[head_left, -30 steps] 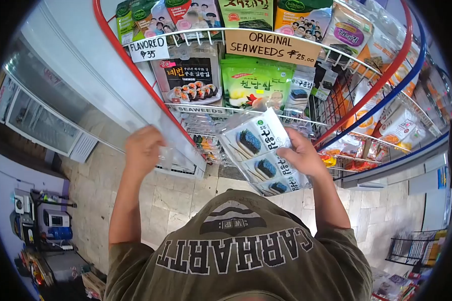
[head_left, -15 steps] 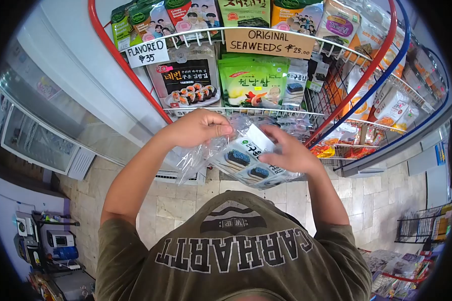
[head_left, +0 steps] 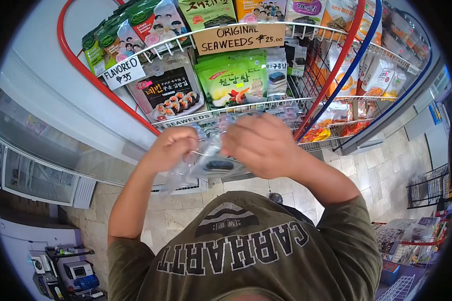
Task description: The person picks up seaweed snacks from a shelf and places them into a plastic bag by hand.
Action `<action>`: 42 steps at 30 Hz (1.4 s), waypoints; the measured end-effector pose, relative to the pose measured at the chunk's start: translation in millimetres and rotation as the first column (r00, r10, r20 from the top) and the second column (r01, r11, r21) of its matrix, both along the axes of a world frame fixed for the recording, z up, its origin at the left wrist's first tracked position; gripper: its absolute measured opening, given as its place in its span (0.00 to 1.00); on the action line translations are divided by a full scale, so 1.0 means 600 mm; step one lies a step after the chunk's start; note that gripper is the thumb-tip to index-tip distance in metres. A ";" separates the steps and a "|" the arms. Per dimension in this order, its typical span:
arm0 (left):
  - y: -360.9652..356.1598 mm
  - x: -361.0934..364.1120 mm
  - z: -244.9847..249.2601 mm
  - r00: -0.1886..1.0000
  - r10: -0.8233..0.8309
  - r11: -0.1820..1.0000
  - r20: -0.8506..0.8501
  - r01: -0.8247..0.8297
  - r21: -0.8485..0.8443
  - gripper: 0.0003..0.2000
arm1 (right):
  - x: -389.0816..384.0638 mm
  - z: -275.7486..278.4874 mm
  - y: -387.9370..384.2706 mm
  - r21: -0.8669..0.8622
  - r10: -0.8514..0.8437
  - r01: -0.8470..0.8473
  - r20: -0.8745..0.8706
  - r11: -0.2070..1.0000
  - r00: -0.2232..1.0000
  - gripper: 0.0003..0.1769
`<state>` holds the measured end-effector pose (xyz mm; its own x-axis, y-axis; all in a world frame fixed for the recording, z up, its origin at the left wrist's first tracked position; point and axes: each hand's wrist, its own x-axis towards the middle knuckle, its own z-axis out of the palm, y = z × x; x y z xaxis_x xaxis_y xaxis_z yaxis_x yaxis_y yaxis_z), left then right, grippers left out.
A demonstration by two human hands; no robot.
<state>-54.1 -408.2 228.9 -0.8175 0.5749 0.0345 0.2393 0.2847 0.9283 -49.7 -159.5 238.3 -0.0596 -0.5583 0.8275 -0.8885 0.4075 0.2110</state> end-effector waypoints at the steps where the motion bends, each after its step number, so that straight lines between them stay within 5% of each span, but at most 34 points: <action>1: -0.019 -0.003 -0.005 0.999 0.035 0.996 0.028 -0.037 0.077 0.10 | 0.003 0.003 0.015 -0.104 0.025 -0.021 0.040 0.994 0.999 0.05; 5: -0.082 -0.007 -0.008 0.967 0.202 0.975 -0.152 -0.183 0.128 0.11 | -0.002 -0.027 0.141 -0.040 -0.132 0.165 0.431 0.985 0.893 0.04; 7: -0.088 0.005 0.003 0.855 0.273 0.955 -0.441 -0.297 0.015 0.10 | -0.011 -0.077 0.240 0.185 -0.369 0.319 0.458 0.930 0.809 0.02; 10: -0.068 0.023 0.001 0.897 0.359 0.931 -0.259 -0.365 0.028 0.09 | -0.016 -0.151 0.384 0.338 -0.682 0.637 0.593 0.693 0.428 0.06; 11: -0.058 0.022 -0.003 0.899 0.354 0.933 -0.257 -0.359 0.030 0.09 | -0.012 -0.158 0.412 0.429 -0.743 0.714 0.642 0.553 0.189 0.06; 12: -0.046 0.019 -0.008 0.914 0.318 0.944 -0.253 -0.330 -0.005 0.09 | -0.011 -0.166 0.426 0.430 -0.747 0.718 0.637 0.547 0.188 0.06; 14: -0.016 0.012 -0.023 0.928 0.281 0.954 -0.244 -0.298 -0.037 0.09 | -0.004 -0.156 0.425 0.552 -0.871 0.768 0.490 0.324 0.015 0.07; 15: 0.001 0.005 -0.032 0.932 0.241 0.965 -0.272 -0.259 -0.034 0.09 | -0.003 -0.151 0.415 0.437 -0.887 0.804 0.402 0.403 0.226 0.09; 17: 0.042 -0.003 -0.033 0.927 0.177 0.979 -0.331 -0.200 -0.034 0.10 | 0.004 -0.112 0.329 0.093 -0.517 0.709 0.750 0.699 0.412 0.09; 19: 0.077 -0.009 -0.031 0.917 0.113 0.987 -0.382 -0.149 -0.066 0.10 | 0.036 -0.055 0.227 -0.179 0.030 0.280 0.885 0.943 0.465 0.22; 21: 0.113 -0.009 -0.019 0.882 0.027 0.990 -0.471 -0.089 -0.112 0.09 | 0.033 -0.031 0.158 0.016 -0.031 0.028 0.668 0.999 0.744 0.32; 24: 0.137 -0.005 -0.008 0.845 -0.012 0.985 -0.535 -0.081 -0.150 0.08 | 0.012 -0.061 0.123 -0.046 -0.013 0.090 0.820 0.995 0.573 0.34; 31: 0.117 -0.008 -0.015 0.807 0.088 0.963 -0.584 -0.220 -0.158 0.09 | -0.005 -0.047 0.108 0.108 -0.107 0.017 0.927 0.994 0.359 0.35; 32: 0.104 -0.004 -0.005 0.808 0.090 0.963 -0.582 -0.221 -0.157 0.09 | -0.011 -0.045 0.110 0.039 -0.074 0.107 0.936 0.994 0.343 0.34; 33: 0.085 0.002 0.014 0.850 0.224 0.918 -0.478 -0.349 -0.190 0.11 | -0.019 -0.043 0.113 -0.028 -0.039 0.197 0.943 0.980 0.330 0.32; 34: 0.071 0.006 0.025 0.856 0.359 0.854 -0.372 -0.462 -0.239 0.14 | -0.033 -0.046 0.119 -0.185 0.042 0.258 0.879 0.948 0.474 0.31; 35: 0.063 0.000 -0.001 0.899 0.390 0.916 -0.200 -0.357 0.183 0.19 | -0.044 -0.043 0.119 -0.304 0.152 0.316 0.892 0.899 0.426 0.30; 38: 0.093 0.010 -0.061 0.978 0.206 0.970 0.030 -0.208 0.126 0.21 | -0.065 -0.057 0.090 -0.503 0.399 0.369 0.858 0.782 0.324 0.33; 40: 0.131 0.015 -0.100 0.957 0.236 0.963 0.167 -0.253 0.091 0.21 | -0.070 -0.081 0.055 -0.656 0.587 0.231 0.750 0.718 0.305 0.36; 42: 0.138 0.011 -0.129 0.916 0.261 0.955 0.304 -0.291 0.055 0.20 | -0.071 -0.068 0.062 -0.608 0.548 0.256 0.791 0.751 0.271 0.37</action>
